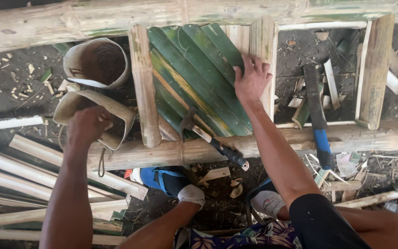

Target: The person sits on the ground and weaves green bamboo strips into a wooden frame. They use a machete to cut the strips to length and a hammer to tap them into place, creating a woven panel.

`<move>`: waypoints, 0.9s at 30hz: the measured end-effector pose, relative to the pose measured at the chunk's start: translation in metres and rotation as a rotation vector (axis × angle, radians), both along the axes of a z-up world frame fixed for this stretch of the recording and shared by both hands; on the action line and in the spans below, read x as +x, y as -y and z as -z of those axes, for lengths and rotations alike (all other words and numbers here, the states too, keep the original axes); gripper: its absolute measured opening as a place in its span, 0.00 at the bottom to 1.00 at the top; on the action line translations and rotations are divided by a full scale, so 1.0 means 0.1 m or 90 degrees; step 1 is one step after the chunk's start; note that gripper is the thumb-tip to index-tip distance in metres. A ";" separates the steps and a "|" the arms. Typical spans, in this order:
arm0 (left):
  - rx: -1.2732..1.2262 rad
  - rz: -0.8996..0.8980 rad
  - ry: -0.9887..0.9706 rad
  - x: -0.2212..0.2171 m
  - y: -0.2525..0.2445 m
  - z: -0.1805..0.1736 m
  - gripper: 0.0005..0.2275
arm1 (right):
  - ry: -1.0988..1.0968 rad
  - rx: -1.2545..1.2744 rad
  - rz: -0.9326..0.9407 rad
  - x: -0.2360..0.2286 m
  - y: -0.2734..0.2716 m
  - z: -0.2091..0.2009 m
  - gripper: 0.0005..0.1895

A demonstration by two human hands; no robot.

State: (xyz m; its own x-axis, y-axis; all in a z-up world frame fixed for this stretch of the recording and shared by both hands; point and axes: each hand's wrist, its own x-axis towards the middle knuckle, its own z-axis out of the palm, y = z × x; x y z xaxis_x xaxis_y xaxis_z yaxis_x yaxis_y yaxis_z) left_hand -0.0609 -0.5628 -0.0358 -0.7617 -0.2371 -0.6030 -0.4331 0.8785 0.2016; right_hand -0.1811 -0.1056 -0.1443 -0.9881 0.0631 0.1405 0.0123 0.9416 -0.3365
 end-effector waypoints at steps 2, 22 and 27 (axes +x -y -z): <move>0.094 0.097 -0.194 -0.19 -0.22 -0.08 0.06 | 0.011 -0.019 0.000 -0.02 0.00 -0.05 0.25; 0.352 0.338 -0.459 -1.36 -3.41 1.14 0.05 | 0.397 -0.190 -0.189 2.30 -0.44 -0.63 0.19; 0.297 0.349 -0.422 -1.39 -3.48 1.10 0.03 | 0.379 -0.289 -0.012 2.24 -0.94 -0.57 0.15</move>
